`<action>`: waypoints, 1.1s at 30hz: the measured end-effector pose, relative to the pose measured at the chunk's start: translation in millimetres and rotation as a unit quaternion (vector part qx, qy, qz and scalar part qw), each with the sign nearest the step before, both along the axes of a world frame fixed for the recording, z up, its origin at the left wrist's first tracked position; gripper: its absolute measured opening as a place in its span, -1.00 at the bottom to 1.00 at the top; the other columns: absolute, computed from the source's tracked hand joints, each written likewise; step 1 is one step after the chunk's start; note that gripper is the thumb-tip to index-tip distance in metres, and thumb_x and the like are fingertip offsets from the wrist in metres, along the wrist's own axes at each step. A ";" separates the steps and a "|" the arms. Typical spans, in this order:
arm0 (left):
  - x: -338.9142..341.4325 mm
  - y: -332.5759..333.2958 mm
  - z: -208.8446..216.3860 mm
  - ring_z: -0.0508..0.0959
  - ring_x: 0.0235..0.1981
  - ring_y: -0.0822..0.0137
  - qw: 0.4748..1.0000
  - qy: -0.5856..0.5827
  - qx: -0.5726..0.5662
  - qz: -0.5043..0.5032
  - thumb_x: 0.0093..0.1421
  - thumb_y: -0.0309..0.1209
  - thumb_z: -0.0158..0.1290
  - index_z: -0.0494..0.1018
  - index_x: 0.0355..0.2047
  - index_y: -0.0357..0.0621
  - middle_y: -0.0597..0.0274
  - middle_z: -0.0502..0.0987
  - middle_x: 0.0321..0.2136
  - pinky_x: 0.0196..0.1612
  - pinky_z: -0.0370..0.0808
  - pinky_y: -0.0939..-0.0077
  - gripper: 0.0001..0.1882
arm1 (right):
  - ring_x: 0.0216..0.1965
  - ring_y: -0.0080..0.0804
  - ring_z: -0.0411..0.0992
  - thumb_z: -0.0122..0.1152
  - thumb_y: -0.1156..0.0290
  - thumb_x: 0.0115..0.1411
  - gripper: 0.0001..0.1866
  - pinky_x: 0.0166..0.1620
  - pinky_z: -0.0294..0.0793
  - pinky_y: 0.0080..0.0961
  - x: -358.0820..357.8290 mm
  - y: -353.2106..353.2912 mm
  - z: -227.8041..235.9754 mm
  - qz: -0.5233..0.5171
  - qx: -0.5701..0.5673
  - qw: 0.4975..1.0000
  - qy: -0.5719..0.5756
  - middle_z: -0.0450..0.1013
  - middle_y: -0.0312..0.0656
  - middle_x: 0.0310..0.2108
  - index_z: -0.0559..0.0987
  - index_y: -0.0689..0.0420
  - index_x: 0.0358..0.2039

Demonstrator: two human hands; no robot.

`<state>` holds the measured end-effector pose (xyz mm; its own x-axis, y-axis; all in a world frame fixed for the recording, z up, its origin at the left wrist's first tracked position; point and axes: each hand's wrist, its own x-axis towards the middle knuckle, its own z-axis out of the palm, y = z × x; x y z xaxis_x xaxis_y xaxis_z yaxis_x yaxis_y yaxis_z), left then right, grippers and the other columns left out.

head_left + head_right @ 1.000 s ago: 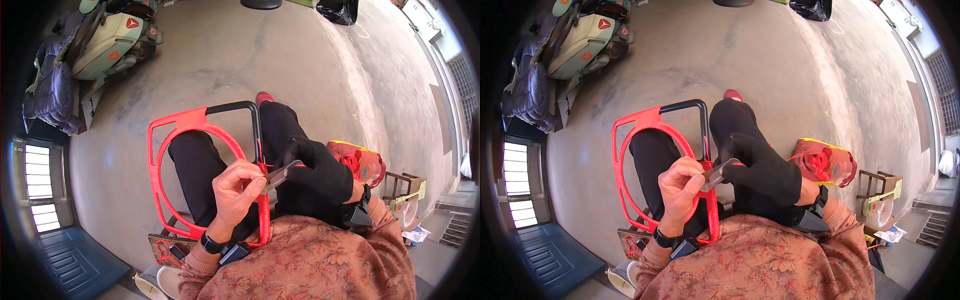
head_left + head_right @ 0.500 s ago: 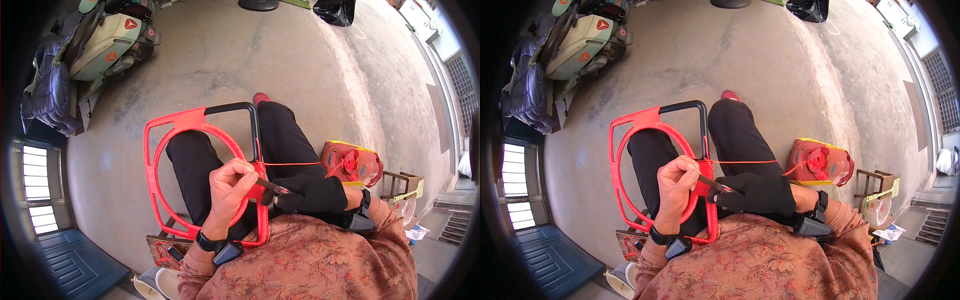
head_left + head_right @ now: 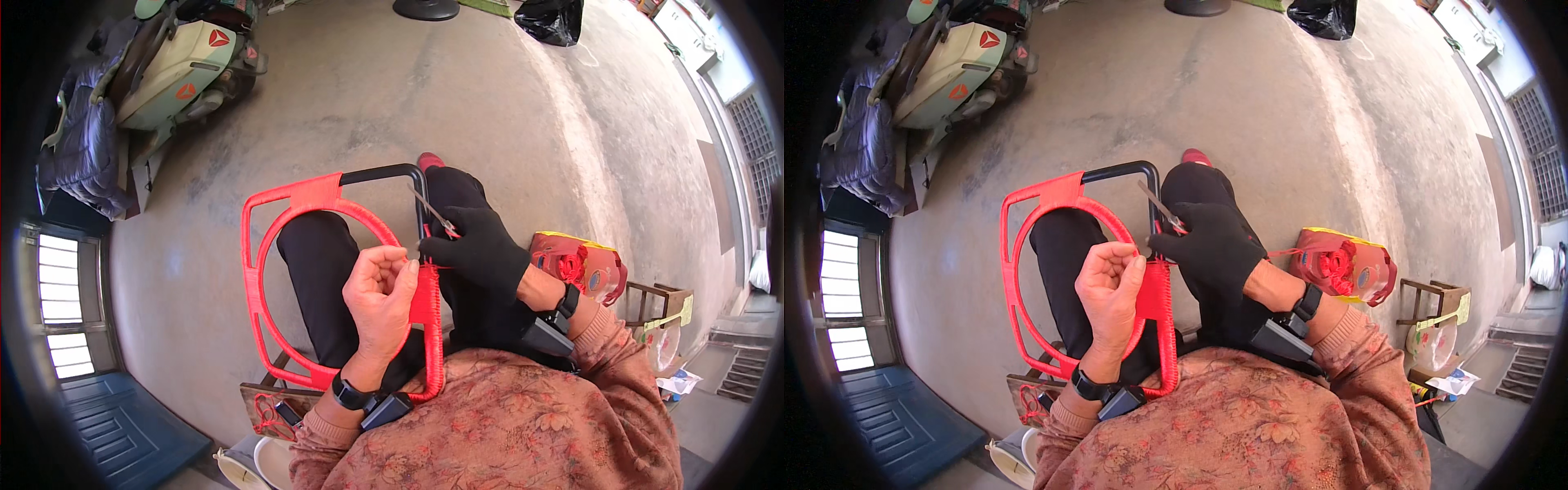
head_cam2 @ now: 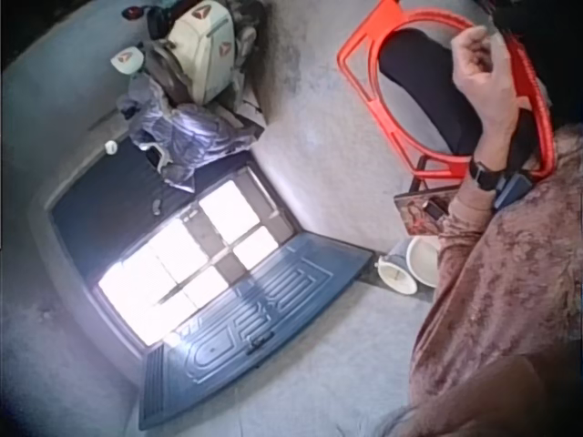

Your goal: Wrapping a red plastic stool frame with red cord.

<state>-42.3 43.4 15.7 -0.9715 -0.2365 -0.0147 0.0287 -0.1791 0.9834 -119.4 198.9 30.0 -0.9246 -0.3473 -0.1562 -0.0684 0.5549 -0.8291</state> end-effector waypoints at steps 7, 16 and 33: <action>-2.1 10.2 6.9 0.18 -0.69 0.61 0.952 0.078 -0.296 0.024 -0.08 -0.64 0.23 0.52 -0.42 -0.25 0.37 0.31 -0.64 -0.60 0.15 0.67 -0.82 | -0.55 -0.42 0.38 0.26 0.36 0.03 -0.81 -0.44 0.36 -0.44 6.0 6.5 22.0 0.019 -0.081 0.996 -0.011 0.42 -0.14 -0.60 0.54 0.21 -0.42; 0.6 0.9 -5.4 0.41 -0.62 0.57 0.972 0.033 -0.229 0.037 0.10 -0.58 0.16 0.56 -0.37 -0.25 0.28 0.46 -0.57 -0.56 0.31 0.66 -0.93 | -0.48 -0.49 0.37 0.14 0.30 0.21 -0.78 -0.35 0.36 -0.49 21.6 46.9 15.5 -0.030 -0.059 0.960 0.270 0.39 -0.17 -0.59 0.54 0.23 -0.32; 5.2 7.0 -0.4 0.26 -0.67 0.58 0.932 0.111 -0.334 0.083 0.03 -0.58 0.23 0.49 -0.51 -0.23 0.35 0.34 -0.64 -0.61 0.19 0.66 -0.89 | -0.54 -0.34 0.43 0.06 0.35 0.14 -0.80 -0.45 0.39 -0.43 -48.1 42.9 -6.9 0.541 -0.020 0.838 0.073 0.45 -0.15 -0.57 0.55 0.21 -0.43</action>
<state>-37.1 50.4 15.3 -0.8820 -0.2691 0.3868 0.2174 0.4958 0.8408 -167.4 241.8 23.1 -0.0733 -0.9966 -0.0368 -0.6148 0.0742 -0.7852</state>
